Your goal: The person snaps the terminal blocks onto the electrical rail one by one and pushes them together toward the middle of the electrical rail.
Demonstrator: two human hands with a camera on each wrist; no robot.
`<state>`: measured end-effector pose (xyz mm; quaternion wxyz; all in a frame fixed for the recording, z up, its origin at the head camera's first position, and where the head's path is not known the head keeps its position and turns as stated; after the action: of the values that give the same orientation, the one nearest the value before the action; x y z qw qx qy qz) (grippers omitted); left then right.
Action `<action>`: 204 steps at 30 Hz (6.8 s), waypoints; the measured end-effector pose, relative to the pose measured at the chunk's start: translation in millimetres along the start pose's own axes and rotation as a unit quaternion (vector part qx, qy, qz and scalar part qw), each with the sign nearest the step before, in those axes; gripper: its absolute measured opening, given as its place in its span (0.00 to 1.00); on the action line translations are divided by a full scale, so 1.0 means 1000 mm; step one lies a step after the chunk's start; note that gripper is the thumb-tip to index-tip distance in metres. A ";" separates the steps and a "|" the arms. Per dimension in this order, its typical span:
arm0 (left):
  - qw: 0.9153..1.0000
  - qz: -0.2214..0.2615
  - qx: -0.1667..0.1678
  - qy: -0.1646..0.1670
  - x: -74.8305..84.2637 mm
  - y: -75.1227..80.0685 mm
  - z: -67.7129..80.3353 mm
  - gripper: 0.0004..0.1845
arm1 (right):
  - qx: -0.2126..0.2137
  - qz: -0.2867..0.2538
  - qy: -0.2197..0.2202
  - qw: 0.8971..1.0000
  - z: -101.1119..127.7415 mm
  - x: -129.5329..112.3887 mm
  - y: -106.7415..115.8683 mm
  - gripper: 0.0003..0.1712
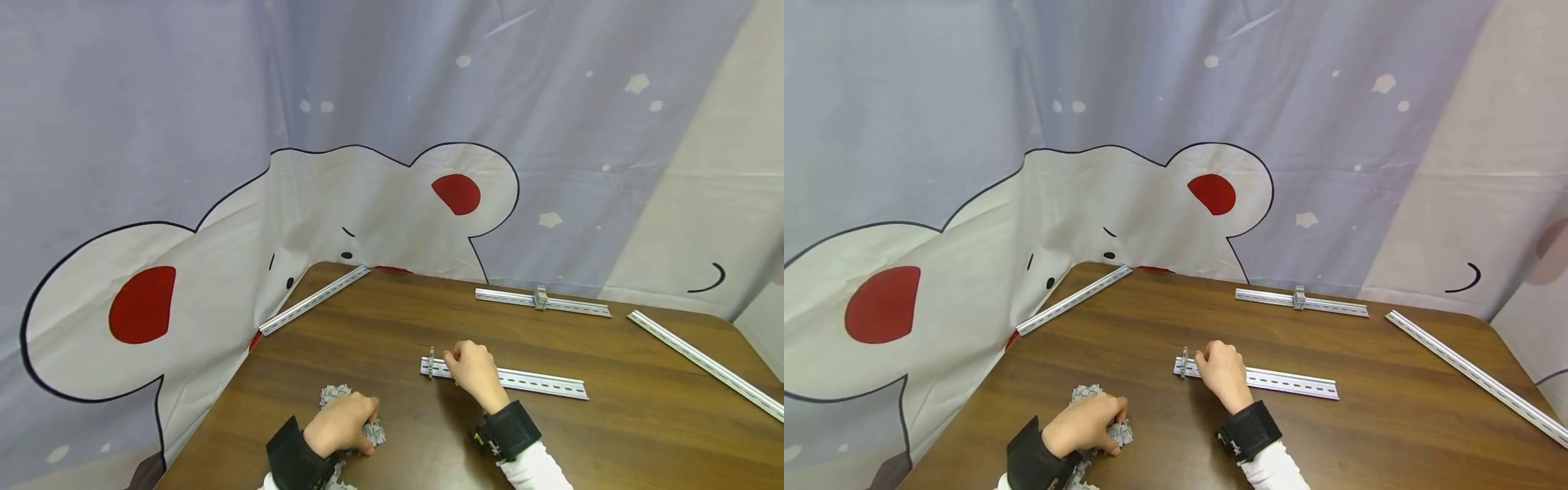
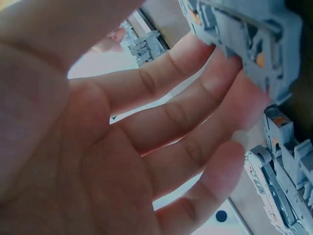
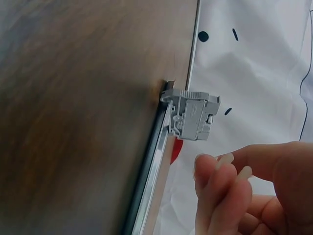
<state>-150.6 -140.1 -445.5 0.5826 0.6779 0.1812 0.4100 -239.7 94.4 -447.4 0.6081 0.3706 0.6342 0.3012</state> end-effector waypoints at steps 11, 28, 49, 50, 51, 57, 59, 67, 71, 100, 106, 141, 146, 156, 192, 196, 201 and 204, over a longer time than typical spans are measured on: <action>0.999 -0.008 0.044 -0.013 -0.012 0.007 -0.012 0.18 | -0.015 -0.010 -0.005 1.000 -0.005 0.014 0.006 0.21; 0.968 -0.047 0.182 -0.168 0.025 0.047 -0.086 0.25 | -0.264 -0.214 0.065 0.938 0.001 0.003 0.042 0.22; 0.937 -0.046 0.193 -0.288 0.035 0.041 -0.113 0.41 | -0.210 -0.206 0.063 0.954 -0.001 0.006 0.061 0.11; 0.937 -0.042 0.199 -0.283 0.032 0.042 -0.113 0.42 | -0.197 -0.199 0.053 0.958 -0.002 0.005 0.060 0.11; 0.938 -0.041 0.207 -0.276 0.029 0.042 -0.113 0.42 | -0.185 -0.194 0.043 0.962 -0.002 0.004 0.060 0.11; 0.968 -0.043 0.192 -0.157 -0.008 0.042 -0.106 0.29 | -0.115 -0.126 0.010 0.985 -0.004 0.006 0.050 0.13; 0.983 -0.034 0.142 -0.112 -0.019 0.038 -0.105 0.24 | -0.102 -0.103 0.009 0.989 -0.004 0.007 0.045 0.15; 0.994 -0.026 0.056 -0.088 -0.026 0.011 -0.121 0.23 | -0.097 -0.079 0.008 0.992 -0.003 0.010 0.021 0.13; 0.993 -0.036 0.064 -0.091 -0.022 0.002 -0.127 0.22 | -0.094 -0.078 0.003 0.992 -0.002 0.010 0.010 0.11; 0.990 -0.086 0.075 -0.079 -0.019 -0.002 -0.141 0.08 | -0.075 -0.060 -0.009 0.995 -0.011 0.000 0.001 0.13; 0.990 -0.077 0.090 -0.078 -0.018 -0.005 -0.137 0.11 | -0.107 -0.067 -0.042 0.991 -0.016 0.002 -0.001 0.11; 0.995 -0.002 0.083 -0.060 -0.030 0.006 -0.127 0.05 | -0.077 -0.064 -0.041 0.994 -0.016 -0.006 -0.010 0.12; 0.992 0.027 0.120 -0.040 -0.035 0.033 -0.102 0.07 | -0.074 -0.081 -0.043 0.993 -0.011 -0.007 -0.012 0.12; 0.990 0.125 0.019 -0.053 -0.014 0.044 -0.062 0.09 | -0.062 -0.066 -0.017 0.996 -0.005 -0.004 -0.006 0.05; 0.985 0.065 0.091 -0.130 0.018 0.025 -0.078 0.10 | -0.226 -0.086 0.086 0.967 0.012 0.014 0.079 0.14; 0.978 0.065 0.142 -0.139 0.027 0.028 -0.089 0.10 | -0.245 -0.111 0.094 0.958 0.020 0.016 0.084 0.12; 0.975 0.101 0.163 -0.116 0.032 0.022 -0.098 0.09 | -0.166 -0.102 0.144 0.970 0.030 0.017 0.080 0.07; 0.973 0.105 0.179 -0.100 0.034 0.017 -0.103 0.08 | -0.129 -0.092 0.150 0.976 0.035 0.017 0.073 0.10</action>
<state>-213.4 -53.9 -419.1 0.4207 0.8238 0.1200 0.3605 -196.7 146.3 -398.9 0.5737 0.1795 0.7056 0.3751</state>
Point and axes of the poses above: each hand's wrist, its own z-axis away from the middle knuckle, its own y-axis out of the back of the hand, x = y × z, the point moved 1 cm from there along -z, towards the middle knuckle, and after that the axes turned 12 degrees about -y, right-handed, at the moved point
